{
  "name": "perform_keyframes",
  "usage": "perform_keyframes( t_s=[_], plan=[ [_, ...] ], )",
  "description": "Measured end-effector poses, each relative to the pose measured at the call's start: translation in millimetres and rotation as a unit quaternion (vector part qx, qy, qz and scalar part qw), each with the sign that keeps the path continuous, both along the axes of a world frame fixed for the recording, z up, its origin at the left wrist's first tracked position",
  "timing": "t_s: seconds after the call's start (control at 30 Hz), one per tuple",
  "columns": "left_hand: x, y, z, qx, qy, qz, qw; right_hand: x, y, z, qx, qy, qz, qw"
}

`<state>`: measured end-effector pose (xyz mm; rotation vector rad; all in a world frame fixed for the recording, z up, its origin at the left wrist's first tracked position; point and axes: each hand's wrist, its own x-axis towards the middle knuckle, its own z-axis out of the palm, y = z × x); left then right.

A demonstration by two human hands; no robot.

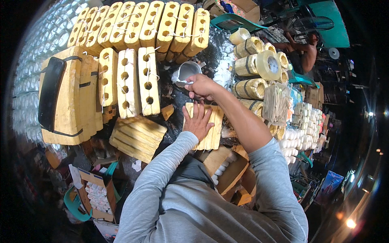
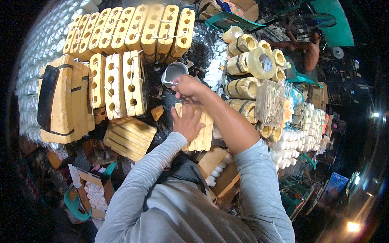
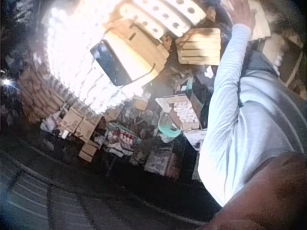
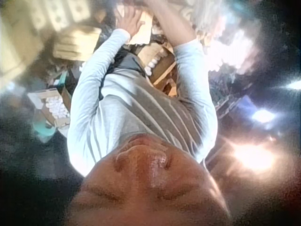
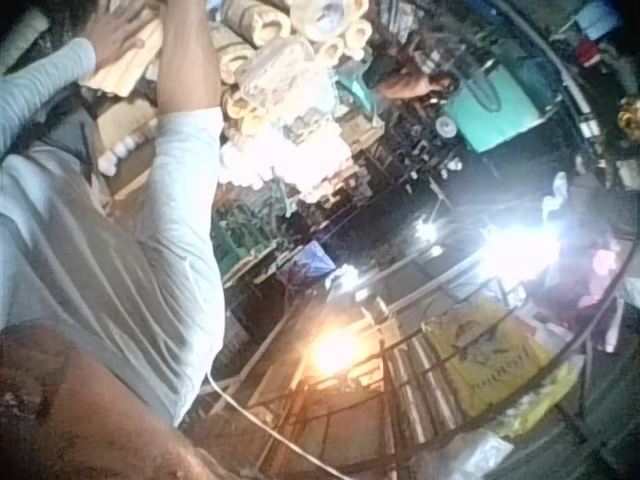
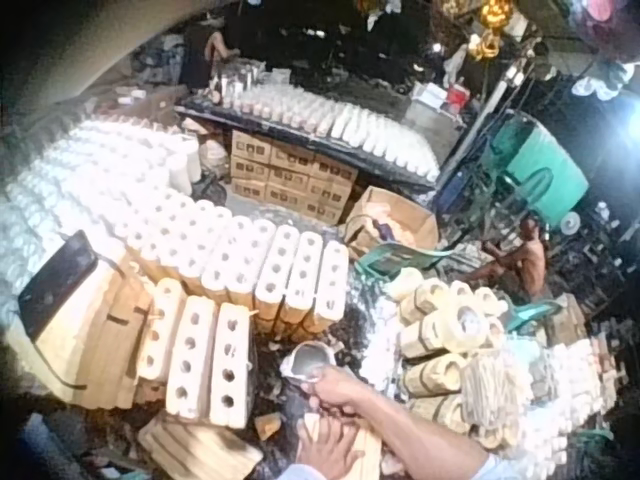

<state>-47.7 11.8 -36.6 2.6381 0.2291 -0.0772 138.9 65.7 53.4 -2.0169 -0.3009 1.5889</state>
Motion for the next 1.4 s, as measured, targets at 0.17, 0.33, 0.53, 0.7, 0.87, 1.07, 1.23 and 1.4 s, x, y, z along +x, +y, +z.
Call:
perform_keyframes(
  t_s=[0.17, 0.33, 0.53, 0.7, 0.87, 1.07, 1.23, 1.4],
  plan=[
    [-1.4, -0.5, -4.8, 0.022, -0.021, 0.002, 1.0, -7.7, -9.9, 4.1, 0.067, 0.053, -0.106, 0.991],
    [-1.4, -3.1, -8.5, 0.038, -0.031, 0.007, 0.999, -7.6, -44.9, 16.1, 0.247, 0.131, -0.215, 0.936],
    [-0.3, -4.3, -12.8, 0.004, -0.066, 0.024, 0.998, -24.1, -146.1, 13.1, 0.27, 0.032, -0.303, 0.914],
    [-1.3, -6.8, -20.0, 0.034, -0.1, 0.028, 0.994, -55.5, -207.4, -11.7, 0.085, -0.324, -0.132, 0.933],
    [0.5, -12.3, -25.0, 0.066, -0.116, 0.03, 0.991, -49.2, -213.3, -36.0, 0.103, -0.399, -0.078, 0.908],
    [12.1, -25.3, -21.2, 0.064, -0.121, -0.01, 0.991, -33.7, -197.3, -51.2, 0.065, -0.393, -0.032, 0.917],
    [18.9, -27.1, -21.9, 0.068, -0.082, -0.012, 0.994, -29.7, -193.4, -56.1, 0.057, -0.411, 0.015, 0.91],
    [19.2, -26.7, -22.1, 0.078, -0.067, -0.016, 0.995, -33.2, -192.9, -59.9, 0.058, -0.454, 0.037, 0.888]
  ],
)
